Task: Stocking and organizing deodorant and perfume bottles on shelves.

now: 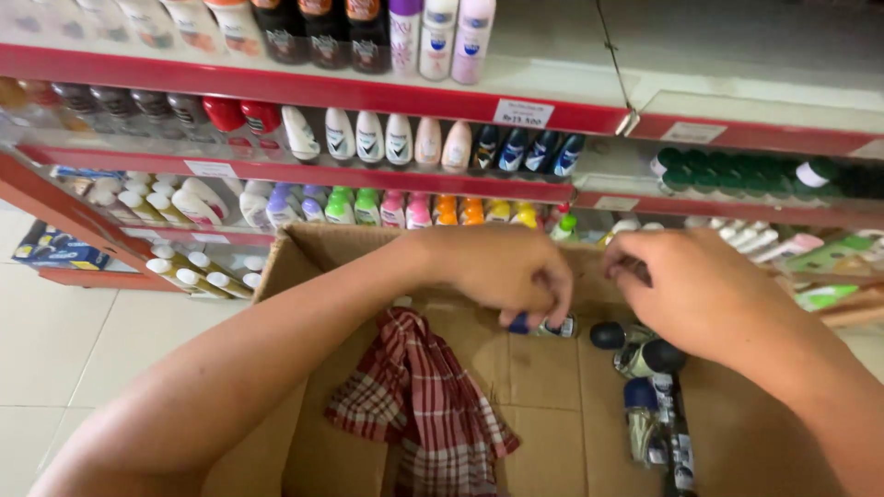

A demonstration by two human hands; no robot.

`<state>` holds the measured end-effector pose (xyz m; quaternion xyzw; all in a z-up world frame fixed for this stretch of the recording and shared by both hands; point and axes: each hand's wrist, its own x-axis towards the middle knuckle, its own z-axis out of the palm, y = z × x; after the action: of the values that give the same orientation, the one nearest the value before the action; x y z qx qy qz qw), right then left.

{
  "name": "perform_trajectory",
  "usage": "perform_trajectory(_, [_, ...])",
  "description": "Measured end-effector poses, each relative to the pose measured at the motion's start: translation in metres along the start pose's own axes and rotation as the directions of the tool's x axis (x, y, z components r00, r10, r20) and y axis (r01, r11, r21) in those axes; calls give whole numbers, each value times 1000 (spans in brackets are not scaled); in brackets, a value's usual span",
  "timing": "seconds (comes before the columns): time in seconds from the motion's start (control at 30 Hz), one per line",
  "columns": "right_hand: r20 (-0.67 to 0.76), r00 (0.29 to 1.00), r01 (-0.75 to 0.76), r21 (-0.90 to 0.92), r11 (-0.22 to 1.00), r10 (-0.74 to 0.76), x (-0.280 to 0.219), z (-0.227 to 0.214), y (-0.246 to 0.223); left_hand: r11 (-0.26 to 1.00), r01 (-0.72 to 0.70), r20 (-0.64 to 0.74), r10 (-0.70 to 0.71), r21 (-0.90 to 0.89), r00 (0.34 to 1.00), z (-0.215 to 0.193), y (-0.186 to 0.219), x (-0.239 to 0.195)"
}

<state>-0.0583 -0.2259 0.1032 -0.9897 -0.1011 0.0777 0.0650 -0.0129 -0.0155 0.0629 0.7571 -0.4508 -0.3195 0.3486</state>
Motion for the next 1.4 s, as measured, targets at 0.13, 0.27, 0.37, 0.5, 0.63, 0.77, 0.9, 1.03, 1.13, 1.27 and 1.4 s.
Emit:
perform_trajectory(0.13, [288, 954, -63, -95, 994, 88, 10, 54, 30, 962, 241, 301, -269, 127, 915, 56, -54, 35])
perform_trajectory(0.27, [301, 954, 10, -43, 999, 4, 17, 104, 52, 755, 410, -13, -470, 512, 882, 88, -117, 54])
perform_trajectory(0.37, [340, 940, 8, -57, 998, 12, 19, 141, 73, 846, 405, -94, -398, 346, 913, 99, -110, 51])
perform_trajectory(0.5, [293, 939, 212, -87, 973, -178, 26, 188, 88, 879, 356, -239, -289, 318, 927, 123, -129, 57])
perform_trajectory(0.63, [435, 901, 123, -246, 961, -4, 29, 199, 79, 892, 339, -258, -267, 299, 929, 126, -129, 56])
perform_trajectory(0.77, [455, 856, 274, -1, 962, -244, 42, 205, 101, 939, 268, -235, -217, 215, 947, 135, -157, 70])
perform_trajectory(0.9, [521, 770, 386, 78, 919, -368, 48, 209, 108, 987, 130, -166, -113, 95, 980, 148, -197, 88])
perform_trajectory(1.03, [719, 685, -25, 180, 983, -114, 46, 191, 97, 989, 125, -99, -116, 80, 988, 143, -190, 82])
perform_trajectory(1.13, [719, 681, 55, 143, 988, -142, 46, 189, 105, 981, 128, -97, -115, 143, 989, 144, -194, 85])
perform_trajectory(1.27, [779, 609, -87, 252, 964, -149, 49, 179, 111, 985, 146, 6, -147, 87, 989, 136, -186, 87])
perform_trajectory(1.4, [817, 547, -145, 304, 942, -180, 48, 155, 108, 988, 156, 100, -155, -4, 983, 119, -161, 83])
